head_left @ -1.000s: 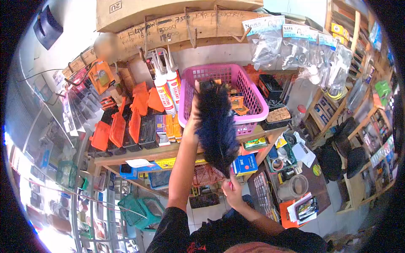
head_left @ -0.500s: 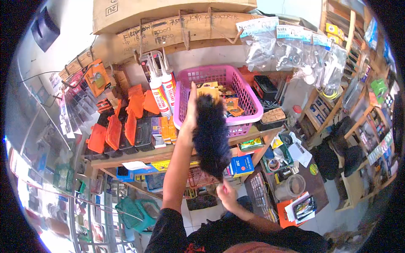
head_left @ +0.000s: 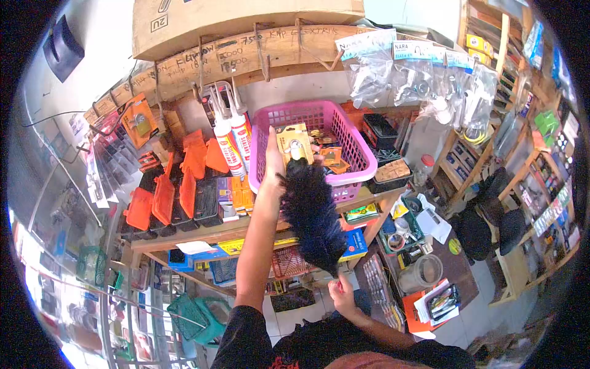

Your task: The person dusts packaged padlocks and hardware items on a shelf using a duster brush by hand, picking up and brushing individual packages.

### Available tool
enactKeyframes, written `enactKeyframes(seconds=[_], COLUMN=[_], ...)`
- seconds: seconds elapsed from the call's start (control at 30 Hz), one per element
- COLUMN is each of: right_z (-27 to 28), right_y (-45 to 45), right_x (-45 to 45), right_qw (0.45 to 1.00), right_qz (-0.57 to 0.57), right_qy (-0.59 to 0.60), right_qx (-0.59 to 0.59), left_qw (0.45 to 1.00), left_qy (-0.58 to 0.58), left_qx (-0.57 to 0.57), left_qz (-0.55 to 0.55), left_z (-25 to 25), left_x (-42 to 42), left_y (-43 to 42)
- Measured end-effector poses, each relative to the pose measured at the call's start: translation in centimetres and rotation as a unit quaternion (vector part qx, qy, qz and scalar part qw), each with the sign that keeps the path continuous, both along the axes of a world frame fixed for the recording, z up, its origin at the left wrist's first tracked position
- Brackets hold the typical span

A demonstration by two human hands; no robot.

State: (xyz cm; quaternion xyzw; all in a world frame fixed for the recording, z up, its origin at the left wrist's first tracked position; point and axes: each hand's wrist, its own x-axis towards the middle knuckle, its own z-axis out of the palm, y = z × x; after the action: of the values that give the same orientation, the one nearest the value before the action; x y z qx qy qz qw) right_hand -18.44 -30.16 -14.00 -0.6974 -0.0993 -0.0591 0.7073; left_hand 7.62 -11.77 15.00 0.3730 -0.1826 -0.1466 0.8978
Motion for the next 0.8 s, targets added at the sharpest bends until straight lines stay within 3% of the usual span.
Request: enactKeyframes(seconds=[0.07, 0.17, 0.53, 0.63, 0.67, 0.77, 0.8], right_z=[-1.7, -3.4, 0.8, 1.6, 3.6, 10.2, 11.2], right_y=[-0.9, -0.5, 0.8, 0.4, 0.3, 0.9, 1.1], right_x=[0.1, -0.4, -0.7, 0.5, 1.2, 1.4, 1.5], right_qw=[0.999, 1.0, 0.997, 0.999, 0.999, 0.994, 0.993], right_qz=[0.012, 0.004, -0.038, -0.007, -0.005, -0.006, -0.008], right_qy=[-0.023, 0.005, -0.001, -0.004, 0.012, 0.058, 0.056], right_qx=[-0.041, 0.018, 0.065, 0.048, 0.05, 0.097, 0.102], left_qw=[1.0, 1.0, 0.998, 0.994, 0.999, 0.993, 0.977], left_qy=[0.0, 0.009, 0.001, 0.025, 0.036, -0.005, -0.069], left_qx=[-0.005, -0.009, -0.048, 0.026, -0.034, -0.072, -0.117], left_qz=[-0.007, -0.014, 0.03, 0.103, -0.001, -0.09, -0.165], left_z=[-0.1, 0.4, 1.8, 2.7, 2.3, 1.9, 2.1], left_x=[0.1, -0.5, -2.9, -3.5, -3.2, -3.5, -3.6], left_y=[0.0, 0.0, -0.3, -0.9, -0.7, -1.2, -1.1])
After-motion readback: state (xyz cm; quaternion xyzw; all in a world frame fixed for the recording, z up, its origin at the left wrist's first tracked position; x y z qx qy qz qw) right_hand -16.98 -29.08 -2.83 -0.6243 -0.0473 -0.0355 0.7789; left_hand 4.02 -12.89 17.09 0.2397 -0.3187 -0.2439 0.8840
